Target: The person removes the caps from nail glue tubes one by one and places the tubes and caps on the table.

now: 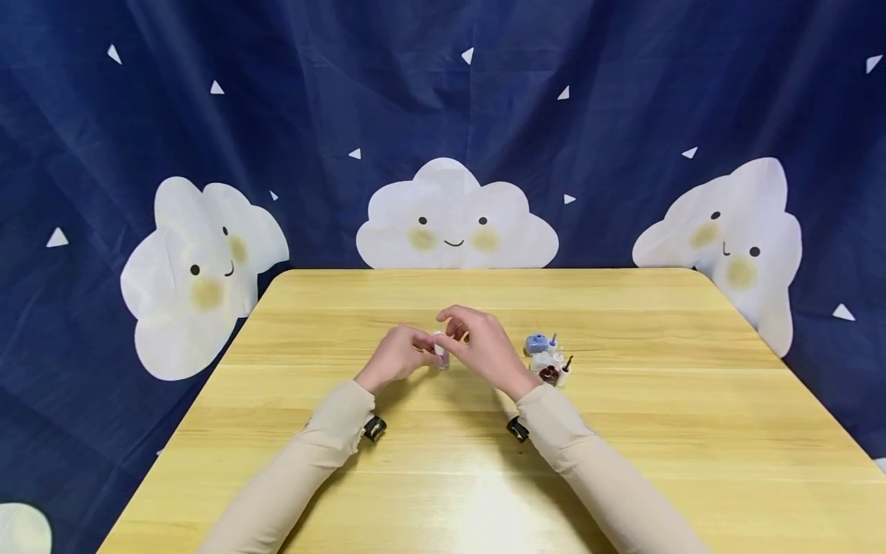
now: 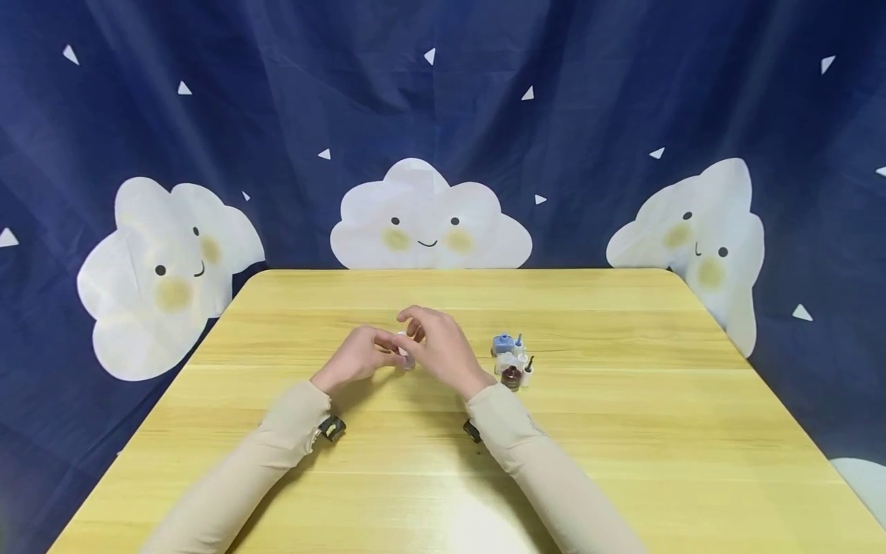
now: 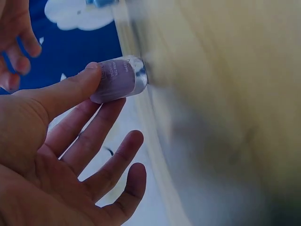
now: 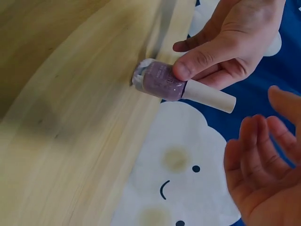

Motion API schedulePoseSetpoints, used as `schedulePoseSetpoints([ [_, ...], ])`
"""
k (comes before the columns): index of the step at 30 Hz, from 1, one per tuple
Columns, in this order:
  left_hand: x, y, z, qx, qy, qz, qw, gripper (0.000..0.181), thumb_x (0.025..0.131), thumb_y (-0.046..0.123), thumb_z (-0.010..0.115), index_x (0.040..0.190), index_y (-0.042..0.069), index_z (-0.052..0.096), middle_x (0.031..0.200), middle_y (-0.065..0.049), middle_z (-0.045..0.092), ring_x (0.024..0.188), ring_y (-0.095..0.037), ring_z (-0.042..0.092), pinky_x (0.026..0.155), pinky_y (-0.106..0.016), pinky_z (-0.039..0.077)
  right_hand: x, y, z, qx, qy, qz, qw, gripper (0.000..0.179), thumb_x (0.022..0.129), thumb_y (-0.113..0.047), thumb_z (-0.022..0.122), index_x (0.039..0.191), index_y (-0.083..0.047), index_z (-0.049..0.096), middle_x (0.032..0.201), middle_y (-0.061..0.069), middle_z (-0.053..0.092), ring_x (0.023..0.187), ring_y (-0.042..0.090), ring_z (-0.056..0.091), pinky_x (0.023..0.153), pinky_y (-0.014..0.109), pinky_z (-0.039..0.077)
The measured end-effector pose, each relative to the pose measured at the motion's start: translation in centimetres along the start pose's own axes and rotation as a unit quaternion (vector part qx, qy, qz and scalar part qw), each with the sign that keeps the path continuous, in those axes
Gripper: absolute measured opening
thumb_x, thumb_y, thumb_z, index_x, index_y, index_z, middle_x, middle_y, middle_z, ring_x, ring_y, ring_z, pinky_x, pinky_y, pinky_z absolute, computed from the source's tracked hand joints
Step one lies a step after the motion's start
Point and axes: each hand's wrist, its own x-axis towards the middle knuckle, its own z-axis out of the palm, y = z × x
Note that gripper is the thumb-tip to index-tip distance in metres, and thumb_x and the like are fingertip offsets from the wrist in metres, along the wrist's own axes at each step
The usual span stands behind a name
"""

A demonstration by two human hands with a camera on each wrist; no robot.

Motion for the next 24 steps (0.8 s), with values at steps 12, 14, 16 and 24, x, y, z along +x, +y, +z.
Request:
schedulePoseSetpoints([
  [12,-1.2,2.9,2.6,0.018,-0.05,0.051,0.9973,0.011,0.085,0.023,0.085,0.085,0.015,0.078,0.085,0.005,0.076,0.071,-0.011,0.057,0.064,-0.027,0.043,-3.2,1.2,-2.2,-0.127,-0.02,0.036,0.991,0.028,0.093,-0.033,0.078,0.105,-0.009,0.073,0.07,-0.004,0.056,0.053,0.009,0.042,0.05,0.024,0.035],
  [14,-1.4,3.2,2.8,0.023,-0.052,0.053,0.997,0.012,0.085,0.024,0.085,0.089,0.015,0.079,0.085,0.005,0.076,0.074,-0.011,0.059,0.067,-0.028,0.044,-3.6,1.3,-2.5,-0.132,-0.027,0.037,0.9902,0.024,0.093,-0.031,0.077,0.101,-0.009,0.074,0.068,-0.004,0.057,0.051,0.009,0.042,0.048,0.024,0.035],
  [16,-1.5,3.5,3.0,0.023,-0.054,0.054,0.9968,0.015,0.085,0.025,0.085,0.094,0.015,0.08,0.087,0.006,0.076,0.079,-0.011,0.061,0.069,-0.029,0.046,-3.9,1.4,-2.7,-0.132,-0.034,0.035,0.9901,0.022,0.093,-0.031,0.077,0.099,-0.01,0.074,0.066,-0.005,0.058,0.049,0.008,0.042,0.047,0.023,0.034],
  [24,-1.5,3.8,3.8,0.017,-0.07,0.053,0.996,0.015,0.085,0.028,0.085,0.096,0.02,0.081,0.088,0.01,0.076,0.076,-0.01,0.058,0.068,-0.027,0.044,-4.5,1.1,-3.0,-0.135,-0.034,0.035,0.9896,0.022,0.093,-0.032,0.077,0.091,-0.01,0.075,0.061,-0.008,0.059,0.047,0.005,0.045,0.046,0.022,0.036],
])
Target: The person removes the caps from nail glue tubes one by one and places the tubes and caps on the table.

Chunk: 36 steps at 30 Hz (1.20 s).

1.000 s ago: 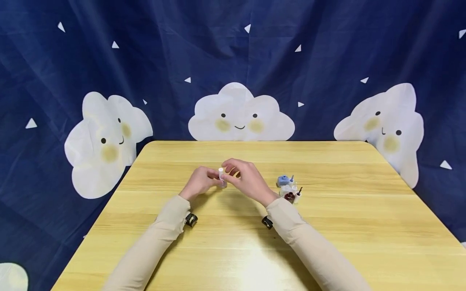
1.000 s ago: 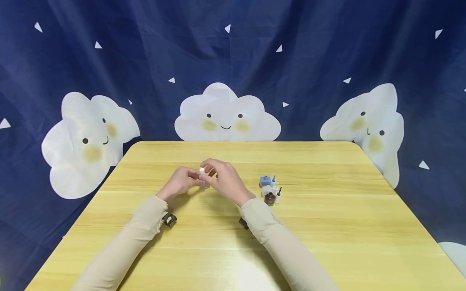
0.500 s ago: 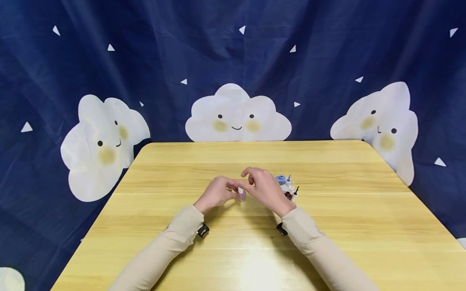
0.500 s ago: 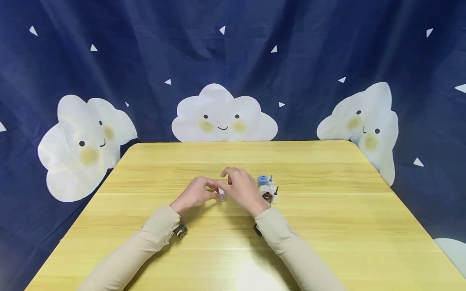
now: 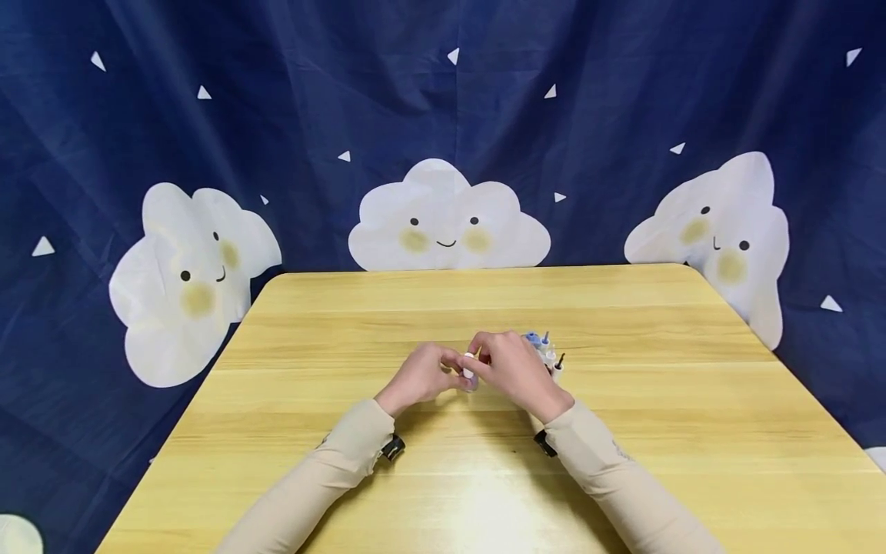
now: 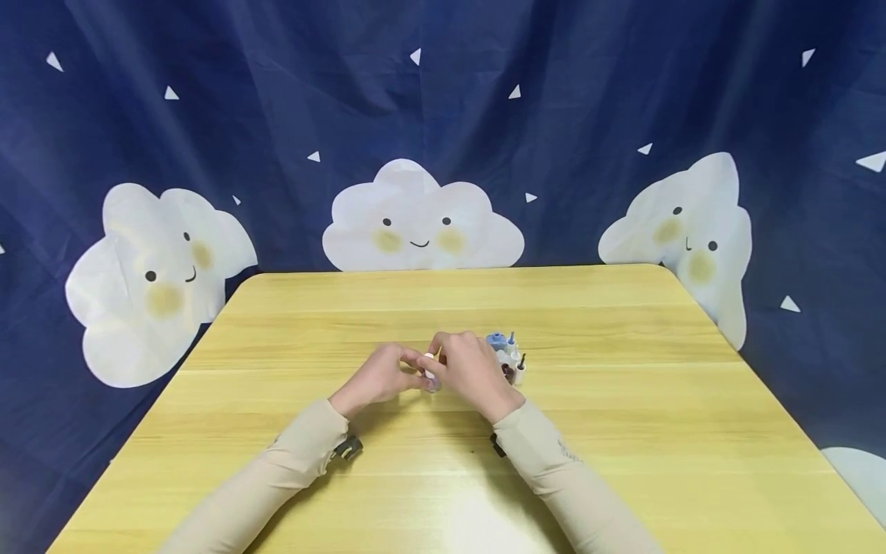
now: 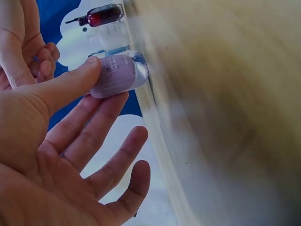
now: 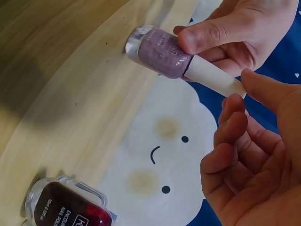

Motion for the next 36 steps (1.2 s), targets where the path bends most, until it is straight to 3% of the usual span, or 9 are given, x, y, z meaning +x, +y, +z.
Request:
schedulePoseSetpoints([
  [5,0.04,-0.17,0.22,0.002,0.0,-0.004,1.0,0.016,0.085,0.031,0.085,0.096,0.02,0.08,0.091,0.01,0.076,0.078,-0.011,0.056,0.068,-0.028,0.043,-0.01,-0.01,0.1,0.005,0.0,0.0,1.0,0.021,0.094,-0.03,0.076,0.09,-0.009,0.074,0.061,-0.008,0.06,0.047,0.005,0.045,0.046,0.022,0.036],
  [9,0.04,-0.26,0.22,-0.011,0.0,-0.009,0.9999,0.016,0.084,0.03,0.086,0.096,0.021,0.081,0.092,0.009,0.077,0.07,-0.01,0.052,0.068,-0.028,0.042,0.04,-0.01,0.16,0.014,0.0,-0.008,0.9999,0.022,0.094,-0.03,0.076,0.089,-0.009,0.074,0.062,-0.006,0.062,0.047,0.005,0.045,0.046,0.021,0.036],
  [14,-0.05,-0.1,0.33,-0.014,0.005,0.005,0.9999,0.011,0.083,0.027,0.086,0.09,0.02,0.081,0.09,0.007,0.079,0.06,-0.008,0.044,0.065,-0.026,0.04,0.03,0.18,0.4,0.019,0.002,-0.01,0.9998,0.023,0.091,-0.032,0.078,0.082,-0.012,0.073,0.062,-0.008,0.061,0.048,0.004,0.044,0.048,0.021,0.036],
  [20,-0.14,0.09,0.33,-0.006,0.009,0.005,0.9999,0.011,0.082,0.027,0.087,0.086,0.019,0.08,0.085,0.008,0.078,0.059,-0.007,0.045,0.062,-0.025,0.039,0.12,0.11,0.36,0.009,0.006,-0.005,0.9999,0.025,0.089,-0.033,0.08,0.076,-0.013,0.071,0.061,-0.009,0.061,0.048,0.003,0.044,0.047,0.02,0.035],
  [28,-0.17,0.28,0.17,0.024,0.011,0.004,0.9996,0.017,0.081,0.03,0.087,0.094,0.02,0.083,0.088,0.008,0.079,0.057,-0.008,0.043,0.065,-0.026,0.038,0.04,-0.05,0.33,-0.013,0.02,-0.044,0.9987,0.028,0.091,-0.027,0.079,0.073,-0.011,0.067,0.057,-0.008,0.056,0.046,0.002,0.039,0.044,0.018,0.032],
  [36,-0.12,0.36,0.19,0.075,0.023,0.032,0.9964,0.017,0.081,0.032,0.086,0.095,0.022,0.083,0.092,0.008,0.08,0.057,-0.007,0.039,0.058,-0.024,0.033,-0.1,-0.21,0.16,-0.002,0.01,-0.057,0.9983,0.024,0.094,-0.021,0.077,0.077,-0.007,0.067,0.062,-0.005,0.059,0.048,0.002,0.041,0.044,0.018,0.032],
])
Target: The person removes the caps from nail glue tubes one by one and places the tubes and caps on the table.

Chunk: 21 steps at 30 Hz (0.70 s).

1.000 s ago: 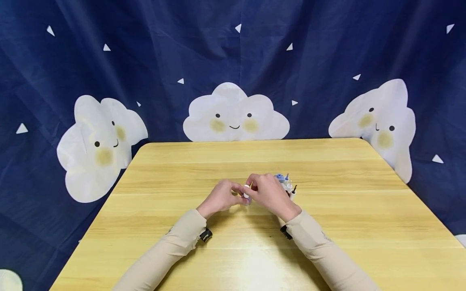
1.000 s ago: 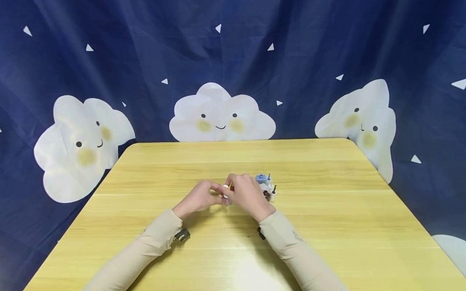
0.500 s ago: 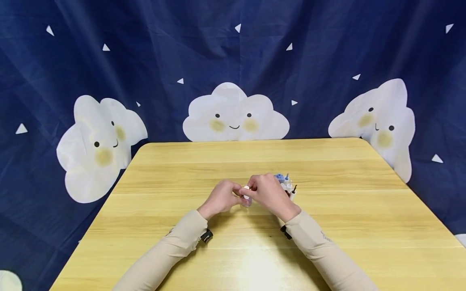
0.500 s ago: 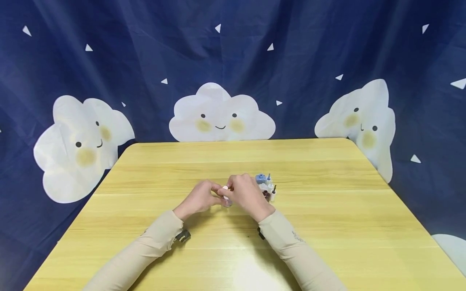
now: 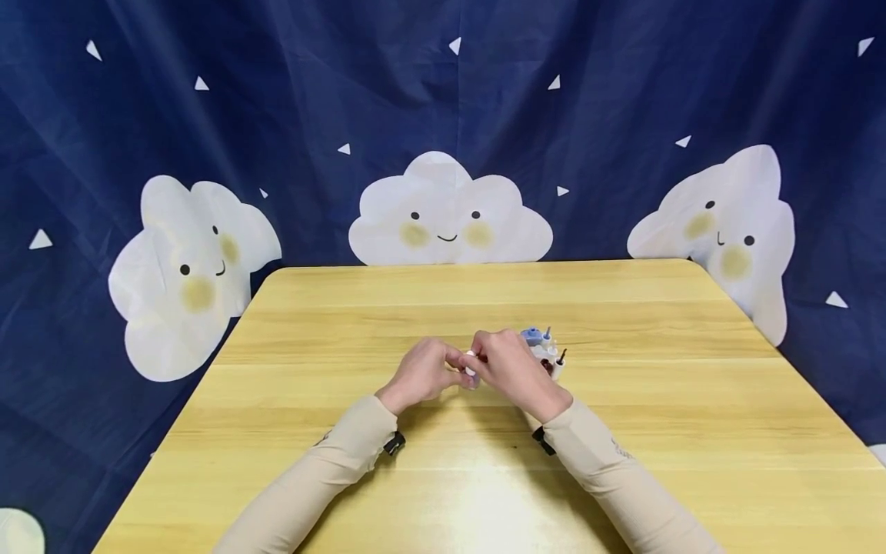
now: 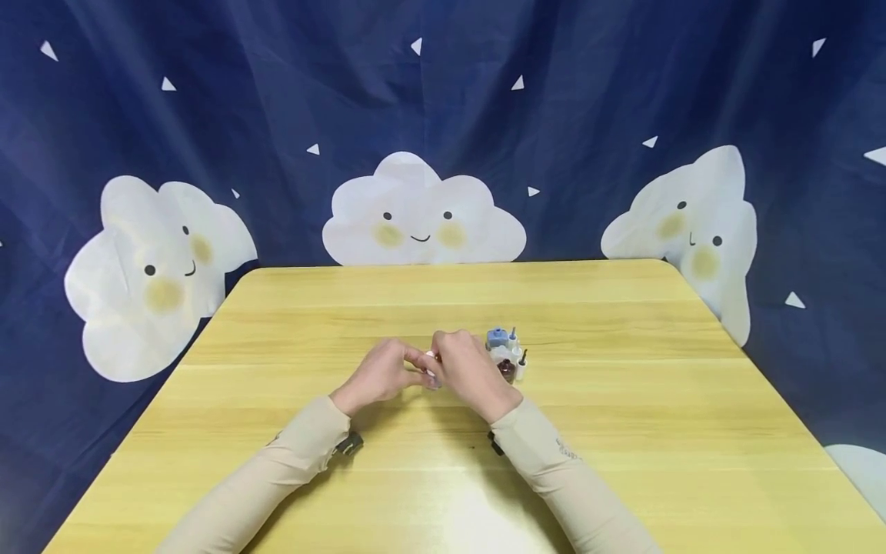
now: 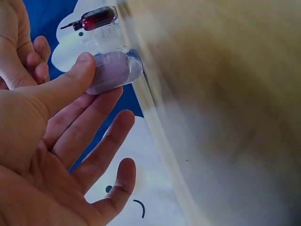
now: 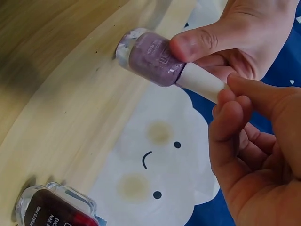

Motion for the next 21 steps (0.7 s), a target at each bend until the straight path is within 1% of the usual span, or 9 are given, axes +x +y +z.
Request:
schedulePoseSetpoints([
  [4,-0.01,0.17,0.04,0.018,0.008,0.015,0.9997,0.015,0.082,0.031,0.086,0.094,0.023,0.083,0.091,0.007,0.08,0.057,-0.007,0.036,0.055,-0.023,0.03,0.02,-0.11,-0.12,0.005,-0.01,-0.003,0.9999,0.018,0.094,-0.018,0.076,0.083,-0.005,0.069,0.067,-0.002,0.065,0.051,0.002,0.044,0.045,0.017,0.035],
  [7,-0.01,0.13,0.07,0.021,0.008,0.016,0.9996,0.014,0.081,0.03,0.086,0.093,0.023,0.083,0.09,0.006,0.079,0.056,-0.007,0.037,0.055,-0.023,0.031,0.02,-0.1,-0.12,0.007,-0.018,-0.003,0.9998,0.016,0.094,-0.017,0.076,0.086,-0.004,0.07,0.069,-0.001,0.066,0.052,0.002,0.045,0.046,0.018,0.036],
  [13,0.12,-0.07,0.02,0.026,-0.009,0.023,0.9994,0.017,0.085,0.03,0.084,0.096,0.018,0.081,0.09,0.004,0.079,0.059,-0.005,0.046,0.059,-0.023,0.039,0.04,-0.07,-0.16,0.011,-0.032,0.026,0.9991,0.02,0.097,-0.022,0.073,0.085,-0.006,0.067,0.066,-0.005,0.06,0.05,0.002,0.041,0.045,0.018,0.032],
  [16,0.18,-0.04,-0.05,0.031,-0.012,0.023,0.9992,0.018,0.085,0.03,0.084,0.096,0.017,0.08,0.093,0.003,0.079,0.066,-0.006,0.055,0.065,-0.025,0.044,0.06,-0.06,-0.17,0.011,-0.035,0.042,0.9984,0.023,0.097,-0.025,0.073,0.084,-0.008,0.066,0.063,-0.006,0.057,0.049,0.004,0.042,0.044,0.019,0.033],
  [18,0.18,0.0,-0.1,0.033,-0.014,0.018,0.9992,0.018,0.085,0.03,0.085,0.096,0.017,0.079,0.095,0.002,0.079,0.074,-0.007,0.06,0.069,-0.025,0.046,0.08,0.03,-0.12,0.01,-0.035,0.047,0.9982,0.024,0.097,-0.027,0.073,0.083,-0.008,0.066,0.062,-0.006,0.056,0.049,0.004,0.042,0.044,0.02,0.033],
  [21,0.14,-0.04,-0.12,0.033,-0.018,0.009,0.9993,0.019,0.084,0.028,0.086,0.098,0.017,0.079,0.097,0.003,0.079,0.079,-0.009,0.063,0.07,-0.026,0.046,0.12,0.15,-0.05,0.01,-0.032,0.047,0.9984,0.026,0.096,-0.029,0.074,0.083,-0.008,0.066,0.062,-0.006,0.056,0.048,0.005,0.043,0.044,0.021,0.034],
])
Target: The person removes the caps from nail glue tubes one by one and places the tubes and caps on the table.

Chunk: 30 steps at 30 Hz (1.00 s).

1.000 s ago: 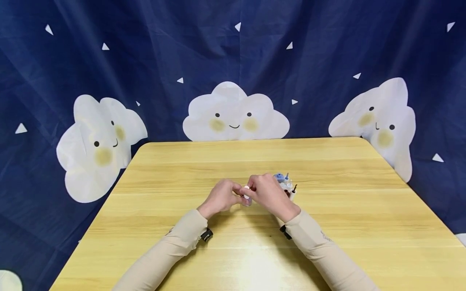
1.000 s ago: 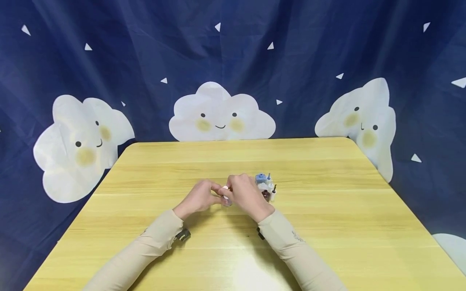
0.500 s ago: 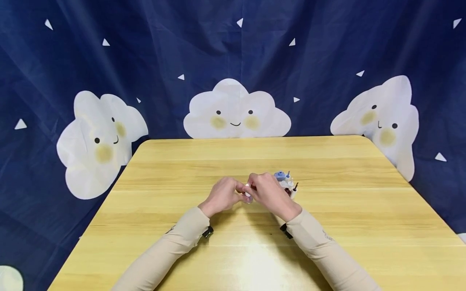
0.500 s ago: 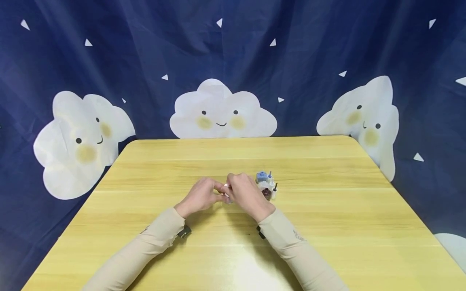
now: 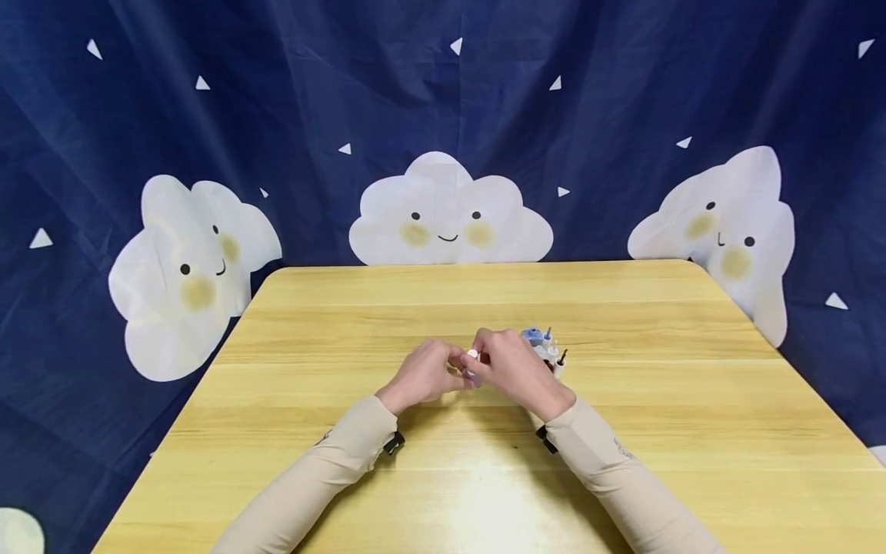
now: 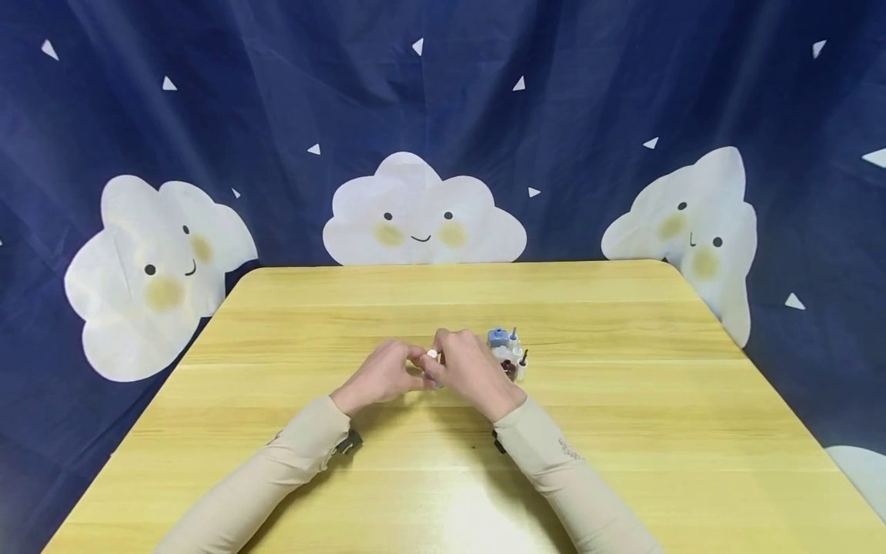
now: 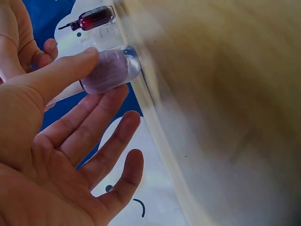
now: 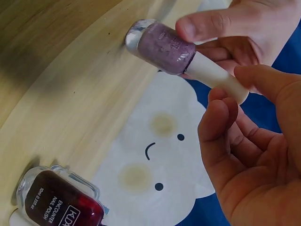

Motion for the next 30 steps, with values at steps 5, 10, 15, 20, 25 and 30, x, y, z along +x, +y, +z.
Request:
schedulePoseSetpoints([
  [5,-0.1,0.0,0.1,-0.002,-0.004,-0.01,0.9999,0.021,0.084,0.028,0.086,0.1,0.016,0.08,0.095,0.003,0.079,0.074,-0.008,0.059,0.068,-0.026,0.044,0.0,0.0,-0.1,0.004,0.007,-0.013,0.9999,0.024,0.094,-0.028,0.076,0.083,-0.008,0.067,0.065,-0.006,0.06,0.051,0.004,0.046,0.046,0.02,0.038],
  [10,-0.1,0.2,0.1,-0.007,0.0,-0.002,1.0,0.02,0.083,0.027,0.087,0.098,0.016,0.081,0.092,0.004,0.079,0.077,-0.007,0.062,0.069,-0.026,0.045,-0.1,-0.2,-0.5,0.009,0.002,-0.042,0.9991,0.017,0.093,-0.02,0.076,0.083,-0.008,0.07,0.07,-0.004,0.067,0.055,0.003,0.051,0.049,0.019,0.043],
  [15,-0.1,0.3,0.0,-0.015,-0.002,-0.013,0.9998,0.018,0.081,0.027,0.087,0.095,0.017,0.082,0.091,0.005,0.079,0.069,-0.006,0.055,0.064,-0.024,0.041,-0.1,-0.4,-0.9,-0.005,-0.012,-0.069,0.9975,0.011,0.092,-0.011,0.076,0.083,-0.008,0.071,0.074,-0.002,0.069,0.06,0.004,0.054,0.055,0.019,0.047],
  [20,-0.1,0.4,0.1,-0.006,0.002,-0.015,0.9999,0.017,0.081,0.028,0.087,0.094,0.018,0.082,0.092,0.005,0.079,0.075,-0.007,0.06,0.068,-0.026,0.044,-0.2,-0.6,-1.1,-0.026,-0.017,-0.087,0.9957,0.007,0.091,-0.002,0.075,0.087,-0.007,0.073,0.08,0.0,0.069,0.067,0.007,0.058,0.061,0.019,0.049],
  [25,-0.2,0.5,0.2,0.01,0.009,-0.012,0.9998,0.018,0.082,0.029,0.086,0.097,0.019,0.082,0.093,0.005,0.079,0.085,-0.011,0.067,0.069,-0.027,0.048,-0.2,-0.3,-0.9,-0.004,-0.016,-0.073,0.9972,0.002,0.093,-0.008,0.075,0.093,-0.007,0.075,0.082,-0.001,0.068,0.069,0.007,0.059,0.063,0.02,0.051],
  [30,-0.2,0.2,0.3,0.009,0.011,-0.007,0.9999,0.017,0.083,0.029,0.086,0.096,0.02,0.082,0.096,0.003,0.08,0.067,-0.007,0.055,0.057,-0.023,0.039,0.1,0.0,-0.6,0.011,-0.018,-0.018,0.9996,0.014,0.091,-0.023,0.079,0.089,-0.011,0.073,0.076,-0.005,0.068,0.063,0.005,0.057,0.058,0.022,0.049],
])
